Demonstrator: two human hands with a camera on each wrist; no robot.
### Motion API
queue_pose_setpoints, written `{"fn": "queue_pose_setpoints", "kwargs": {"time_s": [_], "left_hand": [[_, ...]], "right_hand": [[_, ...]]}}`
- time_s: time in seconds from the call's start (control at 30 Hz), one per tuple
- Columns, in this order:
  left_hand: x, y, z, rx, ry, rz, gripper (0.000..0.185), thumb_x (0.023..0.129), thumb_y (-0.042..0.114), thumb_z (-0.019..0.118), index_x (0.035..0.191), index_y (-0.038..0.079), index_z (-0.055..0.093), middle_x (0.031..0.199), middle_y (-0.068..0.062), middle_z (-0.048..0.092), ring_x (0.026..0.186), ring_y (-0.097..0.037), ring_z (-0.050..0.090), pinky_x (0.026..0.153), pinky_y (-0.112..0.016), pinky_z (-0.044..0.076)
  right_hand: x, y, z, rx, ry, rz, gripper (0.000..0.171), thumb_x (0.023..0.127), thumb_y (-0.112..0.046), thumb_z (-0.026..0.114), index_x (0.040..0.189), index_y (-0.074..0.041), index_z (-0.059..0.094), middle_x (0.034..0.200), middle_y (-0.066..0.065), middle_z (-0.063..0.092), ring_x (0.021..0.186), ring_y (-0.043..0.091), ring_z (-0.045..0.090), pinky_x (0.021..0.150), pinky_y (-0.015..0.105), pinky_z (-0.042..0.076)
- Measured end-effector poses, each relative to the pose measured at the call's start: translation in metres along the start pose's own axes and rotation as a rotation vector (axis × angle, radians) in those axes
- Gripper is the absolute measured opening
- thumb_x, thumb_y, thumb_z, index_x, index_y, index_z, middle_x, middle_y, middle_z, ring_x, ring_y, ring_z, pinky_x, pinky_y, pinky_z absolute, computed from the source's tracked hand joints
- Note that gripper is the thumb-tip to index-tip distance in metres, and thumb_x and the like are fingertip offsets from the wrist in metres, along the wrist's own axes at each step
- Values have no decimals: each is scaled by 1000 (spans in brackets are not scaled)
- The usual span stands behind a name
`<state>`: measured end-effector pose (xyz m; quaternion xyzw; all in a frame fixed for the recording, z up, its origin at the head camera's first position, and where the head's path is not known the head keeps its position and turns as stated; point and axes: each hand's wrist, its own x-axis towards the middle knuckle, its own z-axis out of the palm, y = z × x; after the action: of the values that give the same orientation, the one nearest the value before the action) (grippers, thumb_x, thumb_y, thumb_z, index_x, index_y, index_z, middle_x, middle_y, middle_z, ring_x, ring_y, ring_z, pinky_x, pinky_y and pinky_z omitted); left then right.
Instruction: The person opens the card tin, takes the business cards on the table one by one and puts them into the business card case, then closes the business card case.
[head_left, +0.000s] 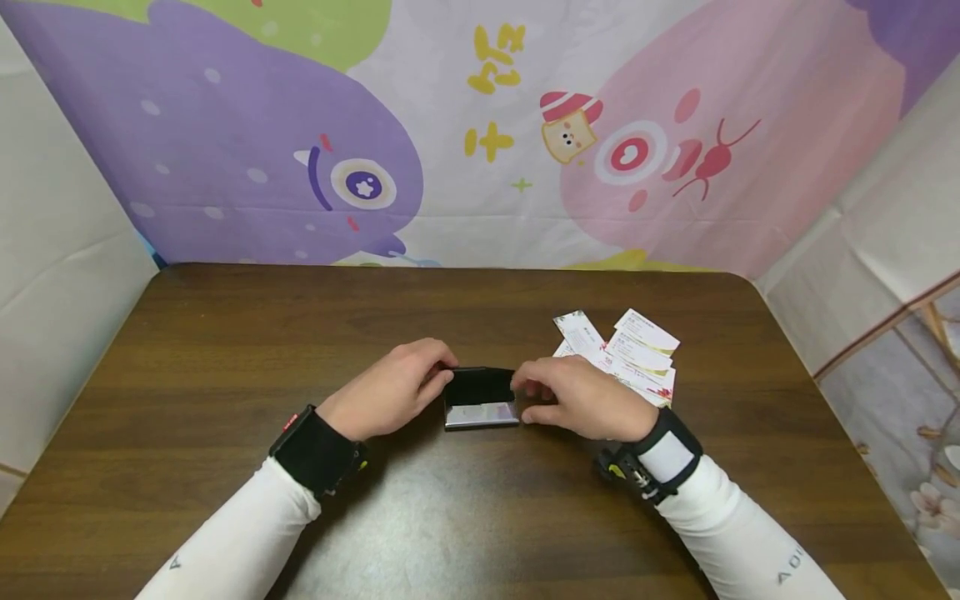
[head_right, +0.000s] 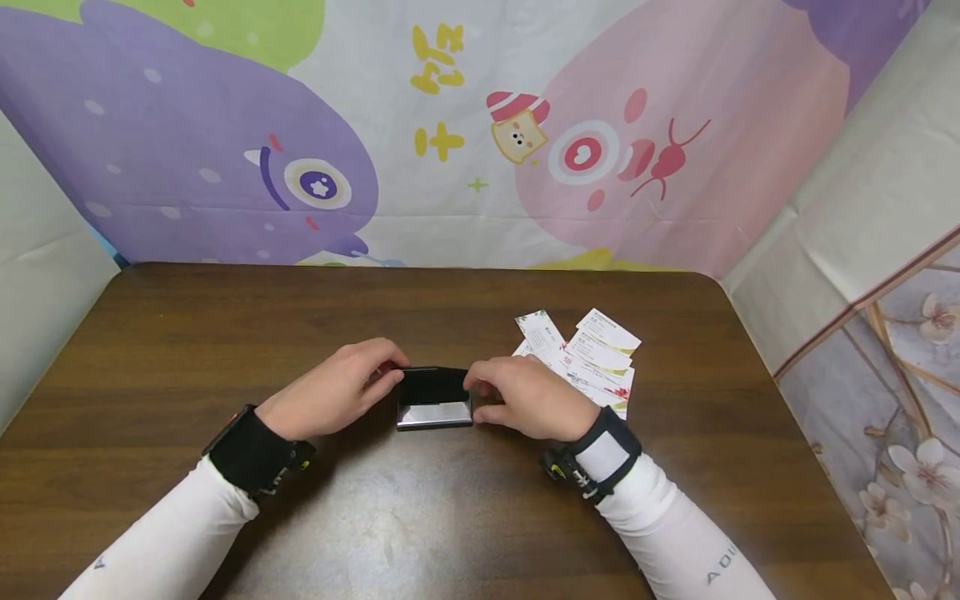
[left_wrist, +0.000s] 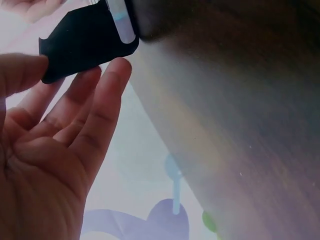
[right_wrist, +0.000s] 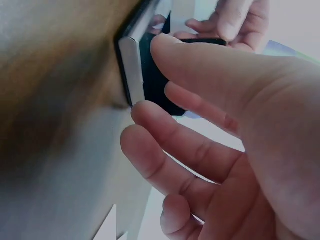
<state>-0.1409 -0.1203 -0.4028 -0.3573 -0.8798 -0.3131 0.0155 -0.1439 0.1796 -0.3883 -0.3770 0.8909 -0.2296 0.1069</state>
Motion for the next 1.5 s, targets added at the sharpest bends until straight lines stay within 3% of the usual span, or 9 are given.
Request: {"fn": "queue_pose_setpoints", "kwargs": {"time_s": [0.1,0.37,0.67,0.87,1.07,1.27,1.5], "left_hand": [[1,-2,0,1,35,-3,10,105,8,66,113,6,71,104,-1,67,89,-13,62,81,-34,54],[3,-3,0,-21,90,-48,9,104,7,68,113,7,71,104,-1,69,90,-14,65,82,-35,56],[6,-7,6,-76,174,-93,8,101,1,69,105,7,65,96,-3,70,84,-14,67,77,-35,57],[6,-9,8,-114,206,-121,8,100,0,70,103,6,68,95,-3,71,81,-13,67,75,-35,57],[6,-10,8,-147,203,-132,9,100,1,70,106,5,66,99,-4,73,82,-15,70,76,-37,58],[5,-9,7,-157,182,-154,7,100,2,71,104,6,69,99,-3,71,85,-16,70,79,-36,58],[4,-10,6,-138,152,-151,15,101,5,72,116,4,75,111,-6,71,93,-17,70,84,-38,58]], "right_hand": [[1,-1,3,-7,-37,-10,32,92,-20,86,120,-11,73,97,-5,67,86,13,63,78,32,53],[3,1,11,-17,-42,-70,24,92,-17,86,112,-13,75,103,-4,68,88,13,63,80,32,54],[5,-1,14,-40,-43,-75,19,94,-13,83,110,-13,74,103,-3,68,90,13,64,80,32,54],[5,-2,15,-61,-47,-59,21,93,-18,85,110,-13,74,105,-3,68,92,14,63,82,34,54],[6,-3,16,-88,-34,-54,27,90,-29,88,109,-15,75,102,-4,68,88,13,61,79,32,52],[6,-3,17,-121,-26,-55,22,92,-27,86,108,-16,74,102,-5,67,88,13,61,79,33,52],[7,-3,17,-123,-29,-58,21,93,-26,85,108,-16,74,103,-4,68,91,14,63,81,35,52]]}}
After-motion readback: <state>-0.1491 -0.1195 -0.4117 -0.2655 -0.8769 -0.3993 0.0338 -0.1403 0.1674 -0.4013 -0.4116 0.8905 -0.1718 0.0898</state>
